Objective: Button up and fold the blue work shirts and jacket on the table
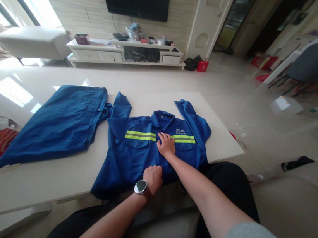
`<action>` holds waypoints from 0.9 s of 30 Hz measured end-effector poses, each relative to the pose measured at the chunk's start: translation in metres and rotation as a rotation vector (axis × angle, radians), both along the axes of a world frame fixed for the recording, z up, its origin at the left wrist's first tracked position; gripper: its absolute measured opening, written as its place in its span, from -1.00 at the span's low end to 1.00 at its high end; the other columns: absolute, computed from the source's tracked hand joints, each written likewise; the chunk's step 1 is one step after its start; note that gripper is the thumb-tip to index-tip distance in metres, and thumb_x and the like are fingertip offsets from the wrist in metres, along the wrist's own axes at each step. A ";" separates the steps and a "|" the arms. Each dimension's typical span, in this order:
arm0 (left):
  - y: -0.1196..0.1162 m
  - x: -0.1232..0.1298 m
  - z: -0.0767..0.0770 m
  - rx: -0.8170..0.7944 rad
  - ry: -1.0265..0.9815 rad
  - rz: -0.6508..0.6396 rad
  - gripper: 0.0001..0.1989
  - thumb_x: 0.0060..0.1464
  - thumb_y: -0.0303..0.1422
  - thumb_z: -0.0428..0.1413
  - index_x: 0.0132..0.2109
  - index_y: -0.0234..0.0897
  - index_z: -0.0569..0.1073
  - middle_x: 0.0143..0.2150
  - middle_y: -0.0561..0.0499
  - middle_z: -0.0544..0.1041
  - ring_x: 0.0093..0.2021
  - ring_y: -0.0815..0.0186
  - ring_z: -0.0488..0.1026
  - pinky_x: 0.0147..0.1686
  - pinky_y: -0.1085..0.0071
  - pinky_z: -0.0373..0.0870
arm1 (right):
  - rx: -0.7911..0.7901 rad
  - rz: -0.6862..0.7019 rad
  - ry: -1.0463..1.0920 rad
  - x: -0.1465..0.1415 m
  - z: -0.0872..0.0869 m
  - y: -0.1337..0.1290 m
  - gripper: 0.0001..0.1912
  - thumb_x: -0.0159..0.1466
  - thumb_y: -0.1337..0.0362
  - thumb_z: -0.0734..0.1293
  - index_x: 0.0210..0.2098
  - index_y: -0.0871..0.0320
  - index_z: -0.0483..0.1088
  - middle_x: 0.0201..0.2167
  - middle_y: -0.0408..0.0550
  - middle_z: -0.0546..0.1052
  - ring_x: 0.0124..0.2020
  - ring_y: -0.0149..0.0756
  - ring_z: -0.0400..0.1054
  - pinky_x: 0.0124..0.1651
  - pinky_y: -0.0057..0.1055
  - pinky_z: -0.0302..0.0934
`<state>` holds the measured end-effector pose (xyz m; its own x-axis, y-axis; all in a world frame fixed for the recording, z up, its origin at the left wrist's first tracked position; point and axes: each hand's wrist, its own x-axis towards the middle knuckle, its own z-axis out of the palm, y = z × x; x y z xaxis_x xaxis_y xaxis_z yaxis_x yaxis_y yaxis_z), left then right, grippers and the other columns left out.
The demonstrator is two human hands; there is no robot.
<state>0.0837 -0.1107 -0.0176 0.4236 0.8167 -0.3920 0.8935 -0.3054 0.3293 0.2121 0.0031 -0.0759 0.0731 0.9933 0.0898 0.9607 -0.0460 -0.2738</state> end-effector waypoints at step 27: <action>0.034 -0.037 0.015 -0.099 -0.067 0.192 -0.66 0.20 -0.14 0.09 -0.07 -0.26 0.59 -0.07 -0.24 0.66 -0.03 0.07 0.62 -0.10 0.31 0.50 | 0.024 0.000 0.009 0.002 -0.001 -0.001 -0.47 0.41 0.20 0.15 0.35 0.02 0.30 0.37 -0.07 0.32 0.31 -0.11 0.11 0.29 -0.13 0.00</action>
